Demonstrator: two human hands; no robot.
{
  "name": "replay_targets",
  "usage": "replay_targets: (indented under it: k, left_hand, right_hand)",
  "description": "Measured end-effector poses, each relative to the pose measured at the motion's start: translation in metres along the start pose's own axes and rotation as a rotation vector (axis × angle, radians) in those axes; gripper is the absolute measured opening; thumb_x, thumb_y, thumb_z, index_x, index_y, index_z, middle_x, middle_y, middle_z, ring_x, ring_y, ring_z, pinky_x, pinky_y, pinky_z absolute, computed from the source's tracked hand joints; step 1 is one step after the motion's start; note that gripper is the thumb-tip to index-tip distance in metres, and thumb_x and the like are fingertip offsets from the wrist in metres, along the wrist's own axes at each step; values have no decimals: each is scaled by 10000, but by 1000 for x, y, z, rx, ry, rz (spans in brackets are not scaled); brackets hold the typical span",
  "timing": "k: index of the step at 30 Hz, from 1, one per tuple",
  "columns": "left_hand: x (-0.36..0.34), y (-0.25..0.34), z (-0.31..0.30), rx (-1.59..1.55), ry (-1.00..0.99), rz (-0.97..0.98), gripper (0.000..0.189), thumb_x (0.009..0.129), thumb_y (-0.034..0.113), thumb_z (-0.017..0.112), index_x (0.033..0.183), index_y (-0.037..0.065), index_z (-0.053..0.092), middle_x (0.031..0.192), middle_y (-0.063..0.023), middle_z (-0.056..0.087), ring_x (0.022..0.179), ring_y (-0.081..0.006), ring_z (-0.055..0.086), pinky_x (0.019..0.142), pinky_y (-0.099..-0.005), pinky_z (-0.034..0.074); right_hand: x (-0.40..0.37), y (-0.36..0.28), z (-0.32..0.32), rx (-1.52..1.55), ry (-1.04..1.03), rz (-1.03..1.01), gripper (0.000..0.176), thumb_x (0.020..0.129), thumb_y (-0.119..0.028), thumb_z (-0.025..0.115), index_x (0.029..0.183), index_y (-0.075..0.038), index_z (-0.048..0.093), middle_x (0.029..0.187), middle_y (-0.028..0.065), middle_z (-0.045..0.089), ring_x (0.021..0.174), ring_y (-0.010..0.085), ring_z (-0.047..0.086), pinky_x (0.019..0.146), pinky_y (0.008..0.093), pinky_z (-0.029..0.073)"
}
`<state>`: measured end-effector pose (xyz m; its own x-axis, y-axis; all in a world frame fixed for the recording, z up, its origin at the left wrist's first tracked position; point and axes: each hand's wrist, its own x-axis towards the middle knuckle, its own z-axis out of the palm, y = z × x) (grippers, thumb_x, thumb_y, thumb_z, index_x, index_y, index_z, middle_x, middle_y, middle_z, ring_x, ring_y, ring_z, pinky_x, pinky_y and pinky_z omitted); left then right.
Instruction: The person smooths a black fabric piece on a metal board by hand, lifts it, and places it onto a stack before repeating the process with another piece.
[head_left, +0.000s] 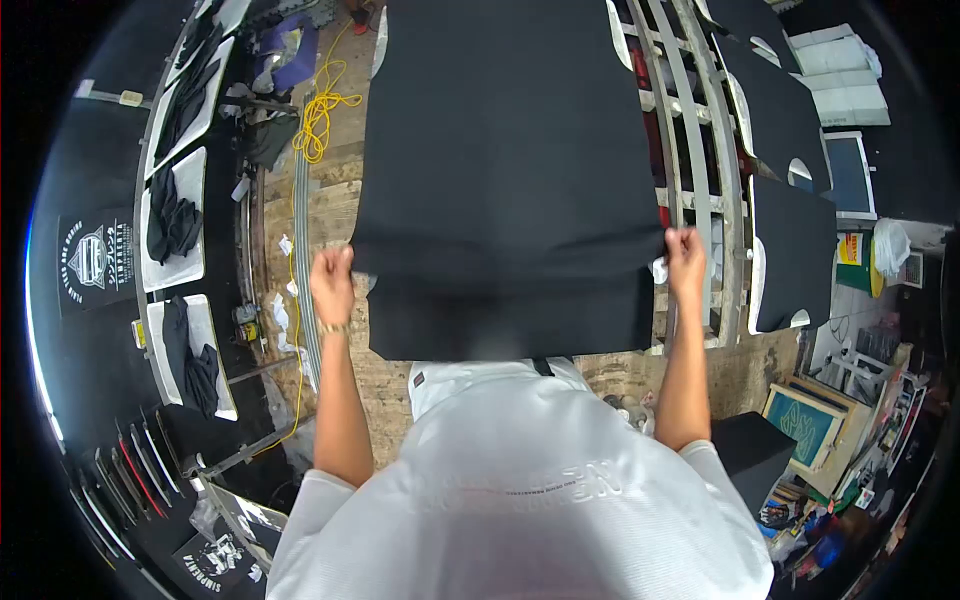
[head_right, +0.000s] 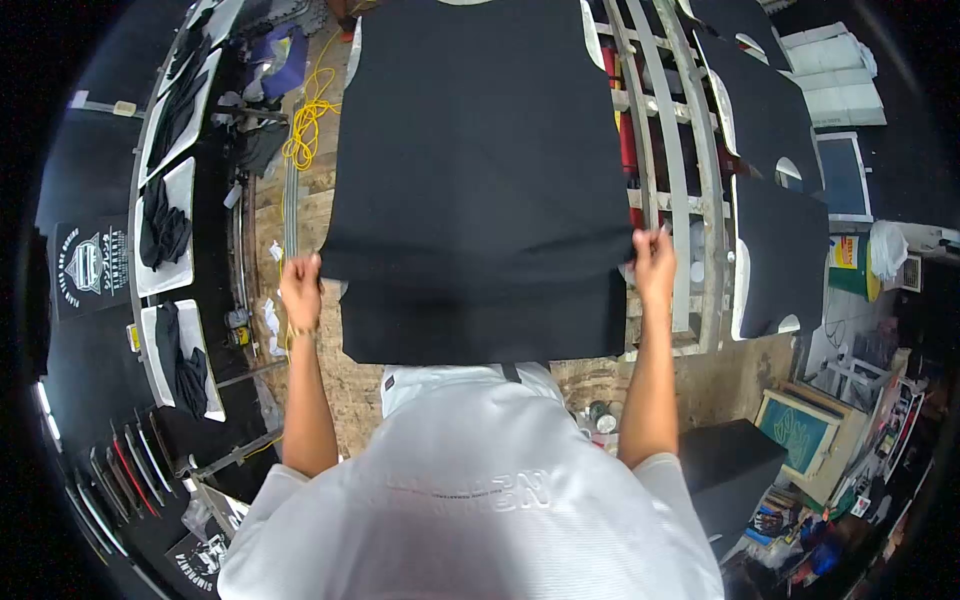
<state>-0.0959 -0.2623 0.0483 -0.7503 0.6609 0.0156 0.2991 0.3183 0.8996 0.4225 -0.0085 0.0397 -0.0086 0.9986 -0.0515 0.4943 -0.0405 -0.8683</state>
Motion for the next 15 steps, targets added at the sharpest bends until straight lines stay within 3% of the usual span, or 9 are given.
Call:
replay_targets:
  k: [1,3,4,6,9,10,11,13,15]
  left_hand:
    - [25,11,7,-208,-47,-64,199,938,204,681,896,58,552,634,18,508,495,-48,461,411,-235,330]
    - [78,38,22,-261,-91,-129,161,924,148,678,976,49,562,751,-6,559,612,-96,551,510,-281,503]
    - [110,42,35,-346,-105,-123,154,911,108,677,1003,41,572,835,-26,587,694,-133,600,590,-325,603]
    - [164,47,55,-398,-68,-54,174,901,14,648,1055,25,568,984,-66,603,841,-129,598,724,-363,623]
    - [222,26,78,-495,-113,107,160,900,-41,611,1032,46,591,937,-33,613,803,-117,598,711,-325,596]
    - [232,16,75,-114,-175,267,177,892,-89,577,949,68,634,855,8,618,758,-92,588,672,-281,549]
    - [229,9,81,-27,-170,255,180,876,-77,574,892,60,691,812,-28,682,749,-124,637,654,-288,519]
    - [226,-30,91,302,-214,222,173,865,-26,585,919,53,729,868,-113,733,805,-191,695,698,-327,532]
    - [206,-40,93,364,-301,140,197,856,45,597,975,90,747,910,-154,730,867,-246,712,748,-347,532]
  right_hand:
    - [23,-26,2,129,-59,143,200,973,-229,625,920,-46,566,687,38,610,551,103,577,464,235,416]
    - [82,-46,17,422,-81,76,198,987,-227,599,970,-39,541,758,61,626,629,162,655,546,276,535]
    - [117,-52,22,374,-82,0,203,985,-229,602,975,-37,537,815,65,617,660,170,661,617,300,571]
    - [174,-71,33,229,-35,-143,197,983,-220,609,966,-39,534,874,46,592,771,136,638,702,283,552]
    - [183,-116,51,66,99,-364,142,928,-139,654,989,-18,612,813,82,651,773,162,646,731,296,514]
    - [186,-108,57,-34,98,-442,104,910,-96,647,970,-12,636,837,96,665,790,185,656,740,309,517]
    - [188,-85,66,-136,92,-515,80,891,-53,640,952,-5,660,861,110,678,807,209,665,749,322,520]
    - [185,-40,77,-379,-70,-642,132,848,-4,601,941,-3,695,930,188,670,868,352,663,797,398,529]
    - [167,-22,92,-403,-98,-554,159,872,-91,620,970,8,696,956,210,644,914,388,636,826,430,509]
